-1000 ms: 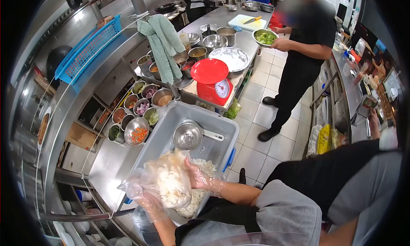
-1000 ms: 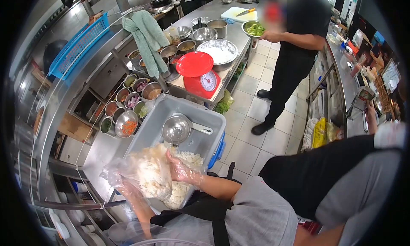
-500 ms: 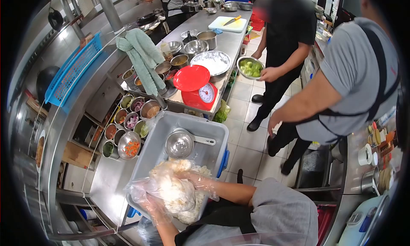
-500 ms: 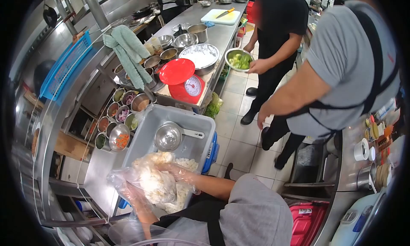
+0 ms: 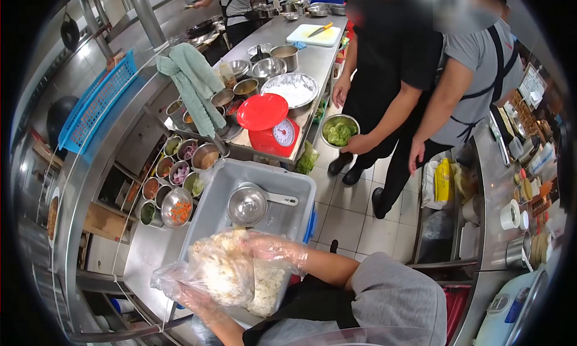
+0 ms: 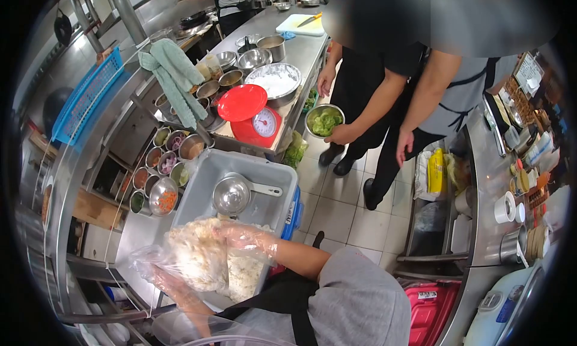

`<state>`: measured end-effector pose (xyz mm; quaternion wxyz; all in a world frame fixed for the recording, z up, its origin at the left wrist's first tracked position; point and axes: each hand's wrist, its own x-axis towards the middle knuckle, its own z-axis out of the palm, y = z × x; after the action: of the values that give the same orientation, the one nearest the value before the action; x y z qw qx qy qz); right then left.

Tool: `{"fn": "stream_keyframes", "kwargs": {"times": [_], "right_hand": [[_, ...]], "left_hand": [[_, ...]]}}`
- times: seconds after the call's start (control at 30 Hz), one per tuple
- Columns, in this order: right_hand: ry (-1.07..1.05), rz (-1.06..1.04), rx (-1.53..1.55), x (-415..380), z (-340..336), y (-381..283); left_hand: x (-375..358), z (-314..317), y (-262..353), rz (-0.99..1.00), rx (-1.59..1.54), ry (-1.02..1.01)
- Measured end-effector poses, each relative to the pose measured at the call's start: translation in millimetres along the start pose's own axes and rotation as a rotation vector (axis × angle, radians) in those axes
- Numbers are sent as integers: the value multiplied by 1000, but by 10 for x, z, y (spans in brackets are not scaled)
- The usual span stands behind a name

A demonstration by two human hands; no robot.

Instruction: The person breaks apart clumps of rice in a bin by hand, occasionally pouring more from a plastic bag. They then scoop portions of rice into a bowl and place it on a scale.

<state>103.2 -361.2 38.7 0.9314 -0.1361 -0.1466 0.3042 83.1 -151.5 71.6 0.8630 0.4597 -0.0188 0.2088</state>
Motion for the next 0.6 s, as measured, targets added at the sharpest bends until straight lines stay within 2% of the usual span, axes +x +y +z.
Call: {"fn": "stream_keyframes", "kwargs": {"times": [0.07, 0.13, 0.23, 0.3, 0.43, 0.5, 0.6], "right_hand": [[235, 130, -192, 47, -365, 164], [222, 127, -124, 61, -356, 226], [325, 90, -170, 46, -299, 301], [362, 71, -315, 68, -304, 331], [462, 86, -335, 164, -388, 507], [563, -13, -438, 149, -286, 493], [574, -7, -452, 170, -333, 534]], "left_hand": [[-17, 73, -24, 12, -1, -7], [-67, 66, -28, 24, 4, -9], [-125, 65, -30, 34, 14, 4], [-296, 30, -44, 42, 22, 20], [-483, 9, -72, 66, 44, 67], [-538, 77, -119, 83, 54, 90], [-539, 138, -146, 103, 63, 129]]}}
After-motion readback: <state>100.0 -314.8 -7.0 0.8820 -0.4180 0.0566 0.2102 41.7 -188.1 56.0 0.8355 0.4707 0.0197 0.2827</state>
